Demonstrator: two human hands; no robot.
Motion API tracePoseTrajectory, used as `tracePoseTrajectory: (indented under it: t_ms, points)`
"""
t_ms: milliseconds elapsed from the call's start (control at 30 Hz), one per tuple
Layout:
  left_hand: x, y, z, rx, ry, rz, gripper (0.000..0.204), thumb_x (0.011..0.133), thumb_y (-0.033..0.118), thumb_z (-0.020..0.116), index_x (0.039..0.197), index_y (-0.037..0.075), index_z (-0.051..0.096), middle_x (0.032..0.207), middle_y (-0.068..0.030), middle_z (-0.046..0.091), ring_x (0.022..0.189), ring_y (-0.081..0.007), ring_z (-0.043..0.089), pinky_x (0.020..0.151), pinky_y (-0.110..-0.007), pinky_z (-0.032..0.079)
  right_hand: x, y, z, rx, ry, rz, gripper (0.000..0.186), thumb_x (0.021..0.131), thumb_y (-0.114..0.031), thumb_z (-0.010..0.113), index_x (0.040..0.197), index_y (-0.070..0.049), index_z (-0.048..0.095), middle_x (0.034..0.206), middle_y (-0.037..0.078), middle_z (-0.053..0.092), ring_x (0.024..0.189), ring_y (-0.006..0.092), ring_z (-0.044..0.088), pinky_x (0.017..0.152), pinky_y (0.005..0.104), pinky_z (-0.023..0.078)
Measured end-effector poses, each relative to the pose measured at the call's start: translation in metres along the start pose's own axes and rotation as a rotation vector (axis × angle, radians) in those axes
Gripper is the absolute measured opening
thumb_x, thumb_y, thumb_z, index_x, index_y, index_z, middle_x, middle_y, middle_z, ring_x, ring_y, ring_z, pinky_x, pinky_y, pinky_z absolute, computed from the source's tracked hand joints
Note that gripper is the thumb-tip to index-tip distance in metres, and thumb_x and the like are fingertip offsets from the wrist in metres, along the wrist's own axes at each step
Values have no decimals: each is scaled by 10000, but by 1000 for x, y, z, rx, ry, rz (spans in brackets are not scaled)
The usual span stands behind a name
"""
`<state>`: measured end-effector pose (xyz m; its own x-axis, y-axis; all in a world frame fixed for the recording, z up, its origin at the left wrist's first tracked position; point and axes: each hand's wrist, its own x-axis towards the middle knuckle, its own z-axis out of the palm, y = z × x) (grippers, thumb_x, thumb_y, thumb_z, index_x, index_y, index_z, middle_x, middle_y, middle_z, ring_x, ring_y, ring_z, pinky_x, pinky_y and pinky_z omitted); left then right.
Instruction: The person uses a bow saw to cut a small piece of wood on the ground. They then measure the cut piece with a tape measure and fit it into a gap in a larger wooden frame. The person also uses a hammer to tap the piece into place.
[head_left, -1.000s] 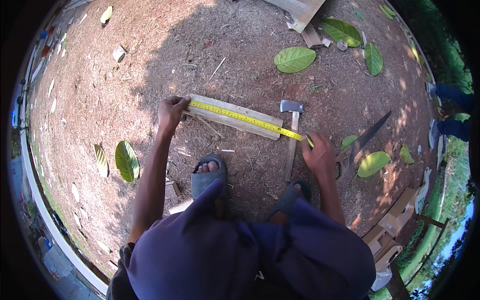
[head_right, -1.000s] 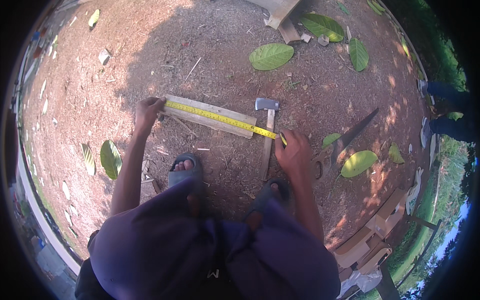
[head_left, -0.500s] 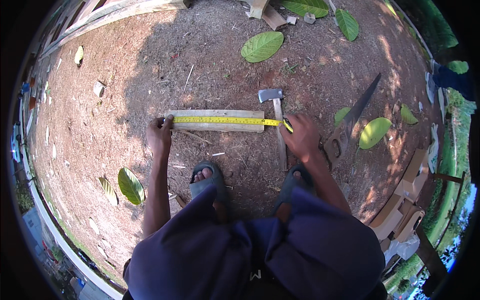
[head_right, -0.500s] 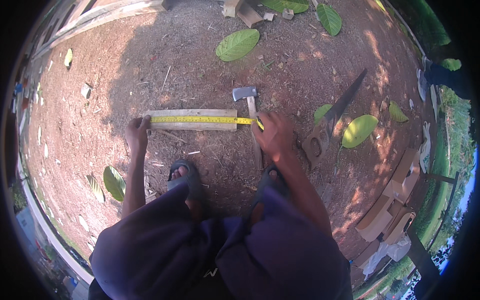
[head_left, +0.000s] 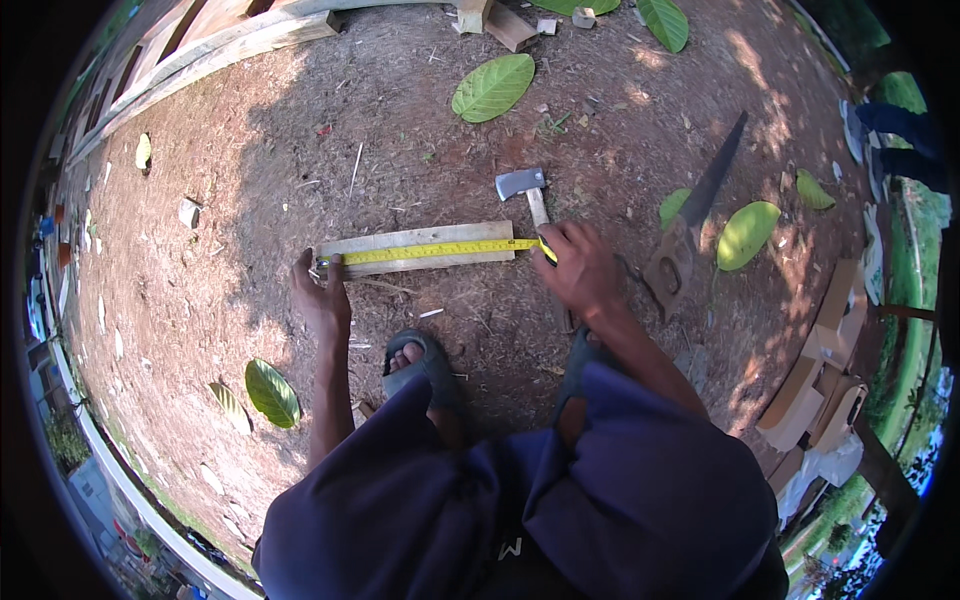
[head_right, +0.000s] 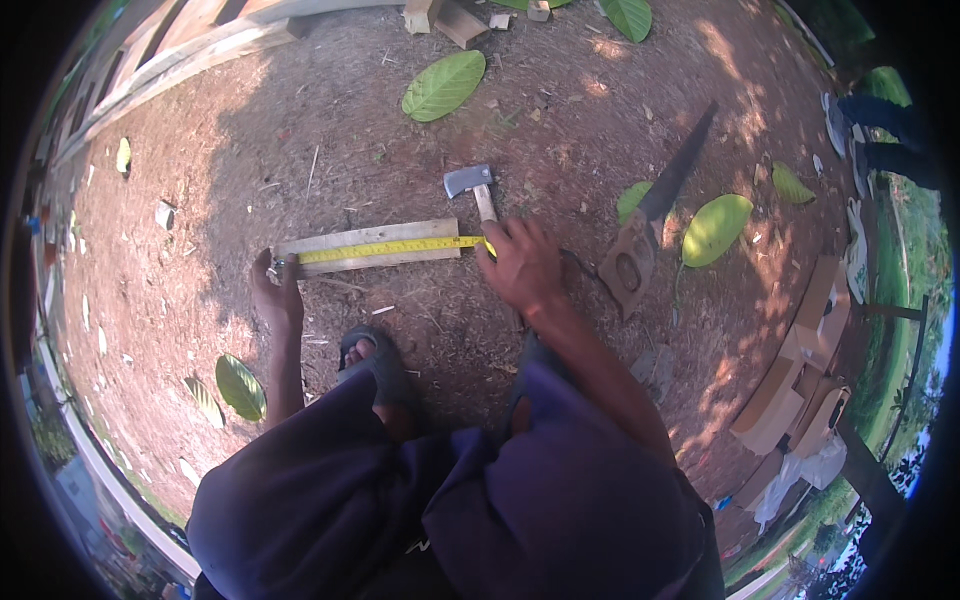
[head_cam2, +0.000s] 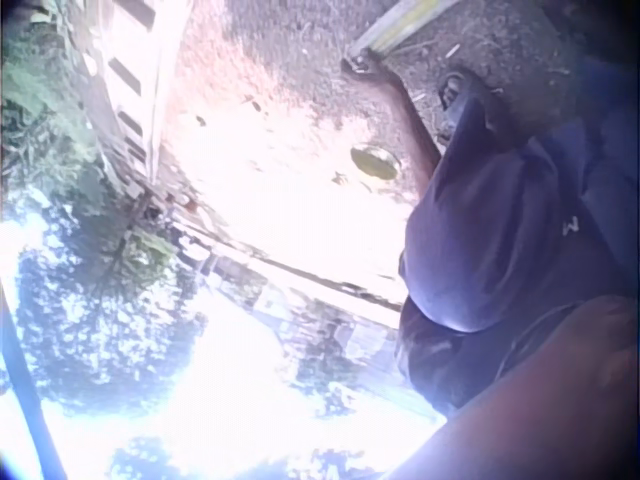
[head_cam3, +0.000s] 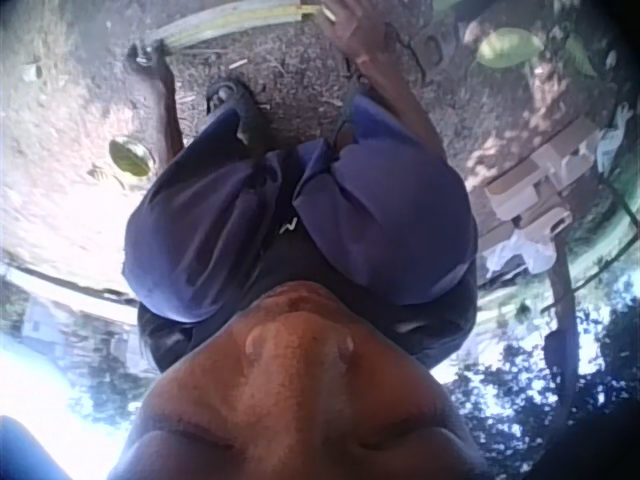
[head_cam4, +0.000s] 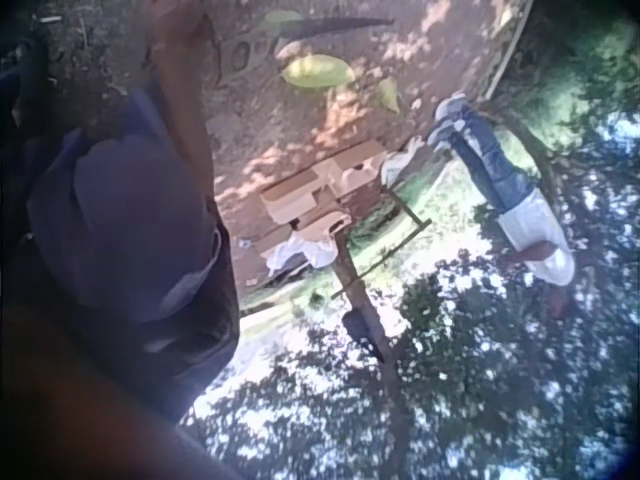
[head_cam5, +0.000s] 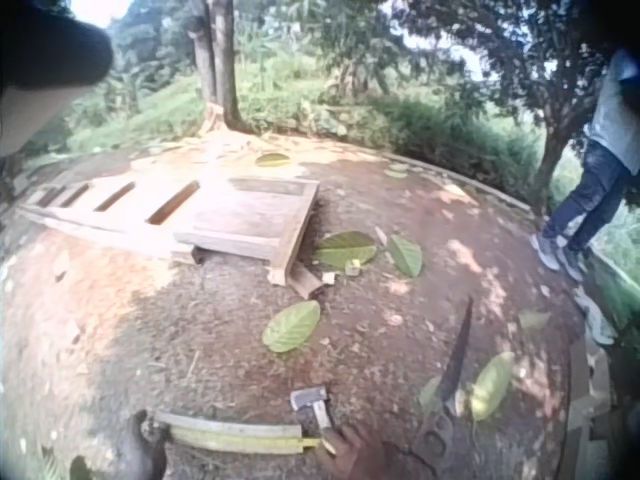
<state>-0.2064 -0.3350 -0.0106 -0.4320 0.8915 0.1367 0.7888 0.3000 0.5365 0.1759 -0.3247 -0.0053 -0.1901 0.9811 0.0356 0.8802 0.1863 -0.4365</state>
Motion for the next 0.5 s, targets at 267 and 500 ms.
tracePoseTrajectory:
  t_ms: [267,500]
  points:
    - [-22,73,32,5,-175,411,506,893,227,740,1324,23,572,1372,-182,566,1355,-375,476,1164,-557,315,-4,1,4,-10,11,-3,269,897,-284,678,1109,-118,683,1023,71,640,1019,281,596,846,466,461]
    - [-43,114,67,30,-414,562,560,907,383,710,1338,52,576,1400,-134,566,1399,-340,443,1216,-597,187,-3,-2,3,-27,0,7,261,899,-282,670,1111,-131,679,1038,59,638,1033,270,586,842,462,452]
